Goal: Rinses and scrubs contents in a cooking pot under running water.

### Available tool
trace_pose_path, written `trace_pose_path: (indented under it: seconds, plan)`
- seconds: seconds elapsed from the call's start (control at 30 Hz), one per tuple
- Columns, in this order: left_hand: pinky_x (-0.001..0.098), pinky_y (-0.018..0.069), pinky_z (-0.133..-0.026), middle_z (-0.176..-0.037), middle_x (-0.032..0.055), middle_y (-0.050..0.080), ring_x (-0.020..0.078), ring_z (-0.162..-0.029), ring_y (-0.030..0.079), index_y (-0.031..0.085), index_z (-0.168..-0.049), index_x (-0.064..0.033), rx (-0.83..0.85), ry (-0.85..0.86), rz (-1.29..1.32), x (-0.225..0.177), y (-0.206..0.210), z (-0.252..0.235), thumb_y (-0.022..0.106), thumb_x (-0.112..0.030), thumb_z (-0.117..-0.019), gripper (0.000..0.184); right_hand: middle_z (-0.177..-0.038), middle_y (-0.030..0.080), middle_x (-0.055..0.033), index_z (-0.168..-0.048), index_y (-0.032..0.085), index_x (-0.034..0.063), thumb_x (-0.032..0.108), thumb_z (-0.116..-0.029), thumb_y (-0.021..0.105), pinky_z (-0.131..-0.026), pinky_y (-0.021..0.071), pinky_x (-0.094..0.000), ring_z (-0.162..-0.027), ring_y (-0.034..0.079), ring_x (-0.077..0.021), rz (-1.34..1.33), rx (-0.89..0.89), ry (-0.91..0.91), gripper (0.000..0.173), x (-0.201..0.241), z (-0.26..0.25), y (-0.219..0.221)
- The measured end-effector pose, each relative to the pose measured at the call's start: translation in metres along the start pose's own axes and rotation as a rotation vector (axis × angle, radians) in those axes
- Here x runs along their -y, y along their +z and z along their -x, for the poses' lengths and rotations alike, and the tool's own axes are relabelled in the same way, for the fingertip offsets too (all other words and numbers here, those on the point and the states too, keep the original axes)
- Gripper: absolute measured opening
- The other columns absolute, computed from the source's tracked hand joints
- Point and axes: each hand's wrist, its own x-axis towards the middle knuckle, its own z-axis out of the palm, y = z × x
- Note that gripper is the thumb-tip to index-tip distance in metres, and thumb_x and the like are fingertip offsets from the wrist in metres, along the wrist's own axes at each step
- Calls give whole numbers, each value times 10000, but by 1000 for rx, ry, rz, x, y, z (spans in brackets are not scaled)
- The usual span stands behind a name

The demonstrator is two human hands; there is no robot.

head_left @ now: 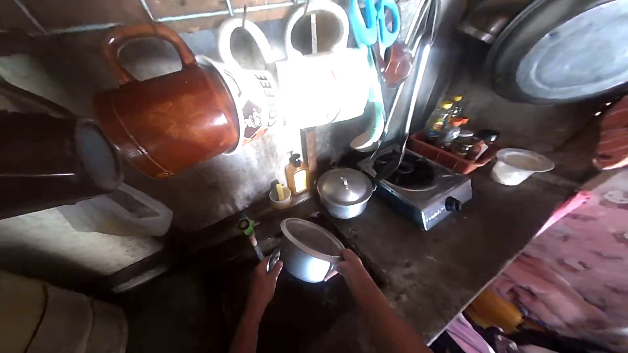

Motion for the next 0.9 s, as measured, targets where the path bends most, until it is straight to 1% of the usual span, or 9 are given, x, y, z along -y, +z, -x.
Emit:
trace_pose_path:
  seconds: [0.23,0.3,0.47,0.53,0.6,0.63,0.73,0.83,0.9]
  plan:
    - [424,522,-820,-962,152,677,219,-848,630,666,-1194,12,-12,0,-6,1,-2,2,641,-249,-1028,310,-1009,541,-229,-1169,488,-16,35,-966,498,-607,471,-577,-830,544,-343,-62,36,49,209,4,6,8]
    - [424,525,-823,-956,153,681,219,-851,636,668,-1181,23,-33,29,1,1,0,2,639,-231,-1028,298,-1081,544,-250,-1228,478,-19,32,-960,506,-644,478,-614,-893,553,-372,-71,22,75,274,-2,6,6]
    - [475,520,-913,-1081,211,688,275,-984,655,634,-1269,36,-126,38,58,-13,7,-13,623,-298,-1039,405,-1104,533,-265,-1238,471,-27,3,-925,531,-637,479,-628,-898,548,-392,-101,-24,88,321,-28,-2,-12]
    - [494,517,-942,-1181,238,668,306,-1051,649,598,-1332,32,-101,-5,82,-19,14,-27,630,-364,-1030,500,-1112,544,-262,-1250,470,-22,34,-941,530,-657,498,-623,-905,565,-391,-138,-18,129,319,-39,-2,-20]
    - [500,510,-881,-1186,251,647,316,-1004,626,568,-1362,34,-77,-39,99,-21,27,-41,664,-410,-1002,579,-1118,544,-258,-1263,462,-12,60,-948,523,-670,504,-608,-910,566,-384,-192,-10,166,329,-50,2,-26]
    - [516,506,-932,-1235,259,642,332,-1074,630,556,-1385,32,-62,-47,107,-22,33,-46,695,-409,-982,613,-1130,543,-259,-1275,456,-13,60,-948,520,-675,512,-597,-916,570,-381,-209,-9,175,341,-55,6,-29]
    - [497,510,-1040,-1251,234,662,310,-1174,644,566,-1366,35,-37,26,152,-25,51,-53,797,-272,-908,598,-1167,542,-271,-1313,443,-27,51,-947,521,-699,526,-591,-940,581,-386,-262,-16,167,382,-70,11,-42]
    - [490,525,-972,-1173,250,658,321,-1090,647,567,-1315,74,-22,78,110,-38,62,-46,777,-74,-861,522,-1217,538,-274,-1336,432,-20,27,-925,529,-726,537,-600,-985,588,-397,-313,-40,154,425,-78,5,-57]
    - [461,539,-932,-1129,237,663,294,-1041,655,570,-1293,85,-15,128,130,-46,71,-34,742,-37,-849,492,-1267,555,-261,-1357,455,11,119,-953,529,-781,525,-630,-1063,590,-403,-324,-31,118,425,-81,-9,-66]
